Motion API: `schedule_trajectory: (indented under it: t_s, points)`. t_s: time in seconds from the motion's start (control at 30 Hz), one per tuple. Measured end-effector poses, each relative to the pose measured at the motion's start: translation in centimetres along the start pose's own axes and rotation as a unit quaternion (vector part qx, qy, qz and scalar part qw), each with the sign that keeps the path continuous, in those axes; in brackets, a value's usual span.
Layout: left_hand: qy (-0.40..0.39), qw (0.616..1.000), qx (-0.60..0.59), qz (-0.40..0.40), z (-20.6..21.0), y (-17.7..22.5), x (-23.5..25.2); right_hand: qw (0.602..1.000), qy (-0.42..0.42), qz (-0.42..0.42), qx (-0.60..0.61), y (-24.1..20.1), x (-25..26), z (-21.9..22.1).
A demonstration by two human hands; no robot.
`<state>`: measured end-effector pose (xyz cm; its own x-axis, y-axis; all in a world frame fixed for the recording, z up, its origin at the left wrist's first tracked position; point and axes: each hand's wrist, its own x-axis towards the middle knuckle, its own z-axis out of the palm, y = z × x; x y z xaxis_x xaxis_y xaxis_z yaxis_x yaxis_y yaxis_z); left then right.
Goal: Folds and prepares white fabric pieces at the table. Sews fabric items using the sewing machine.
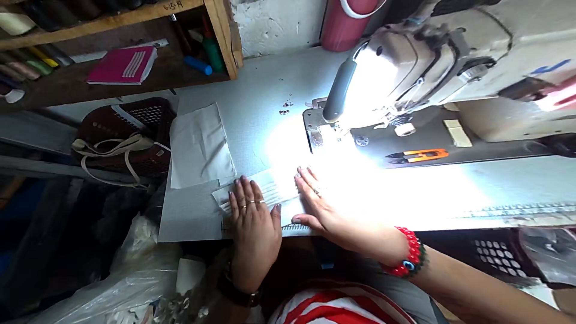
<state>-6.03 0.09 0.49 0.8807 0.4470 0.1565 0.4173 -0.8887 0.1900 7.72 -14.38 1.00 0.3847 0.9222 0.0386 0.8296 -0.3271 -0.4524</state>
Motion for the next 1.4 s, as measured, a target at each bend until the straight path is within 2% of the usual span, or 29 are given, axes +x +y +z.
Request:
schedule_trajectory:
  t_s: [0.1,0.17,0.27,0.43,0.5,0.53,0.6,0.63,0.7,0.73,0.77,0.83,0.9,1.0,1.07,1.2,1.27,1.4]
  points:
    - [-0.014,0.997,-0.056,0.045,0.1,1.8,0.3,0.990,0.019,-0.098,0.098,-2.0,1.1,0.6]
    - [-0.030,0.998,-0.037,0.046,0.9,1.7,0.1,0.986,-0.006,-0.113,0.121,-2.2,1.5,1.3]
    - [-0.024,0.998,0.013,0.055,1.0,0.1,-0.1,0.995,0.006,-0.092,0.047,-1.0,1.3,2.2]
    - [0.023,0.999,0.038,-0.017,0.0,-4.5,-2.0,0.999,-0.002,0.008,-0.037,2.0,0.3,1.2]
    - [0.017,0.998,0.050,-0.044,-1.3,-4.4,-2.3,0.998,-0.032,0.025,-0.048,0.4,0.6,0.1]
    - [0.027,0.998,0.036,-0.045,-1.8,-3.4,-2.0,0.999,-0.004,-0.007,-0.034,-0.8,0.9,-0.1]
    - [0.057,0.996,-0.058,-0.018,-1.9,-0.6,-1.8,0.990,0.041,-0.107,0.076,-3.6,1.5,0.1]
    - [0.064,0.988,-0.142,-0.004,-1.6,0.5,-2.3,0.976,0.049,-0.148,0.154,-4.6,1.8,0.7]
    - [0.054,0.958,-0.281,-0.021,-0.8,1.7,-3.5,0.957,0.052,-0.168,0.230,-5.4,2.5,2.2]
    - [0.037,0.949,-0.312,-0.024,-0.2,1.6,-3.7,0.962,0.045,-0.159,0.217,-5.0,2.7,2.8]
    - [0.034,0.962,-0.270,-0.007,0.2,1.2,-3.2,0.972,0.039,-0.149,0.175,-4.3,2.8,3.2]
    - [0.020,0.997,-0.077,0.014,0.5,-0.2,-2.3,0.989,0.016,-0.129,0.067,-2.5,2.8,3.6]
    - [0.019,1.000,-0.001,-0.008,0.5,-2.2,-2.7,0.993,0.006,-0.119,-0.007,-1.1,2.5,3.5]
    - [0.054,0.998,0.019,-0.036,0.4,-4.8,-4.0,0.994,-0.015,-0.099,-0.043,-0.6,2.4,2.4]
    - [0.053,0.998,0.003,-0.043,0.0,-4.9,-4.6,0.993,-0.027,-0.112,-0.033,-1.0,3.1,1.5]
    - [0.119,0.991,-0.068,0.003,-0.6,-2.8,-5.7,0.970,-0.041,-0.231,0.067,-2.1,7.1,1.2]
    - [0.088,0.994,-0.056,0.009,-0.1,-2.4,-7.0,0.968,-0.067,-0.235,0.056,-2.2,8.0,2.1]
    - [0.048,0.999,-0.007,0.006,0.4,-2.8,-8.2,0.973,-0.032,-0.227,-0.010,-2.0,7.8,3.7]
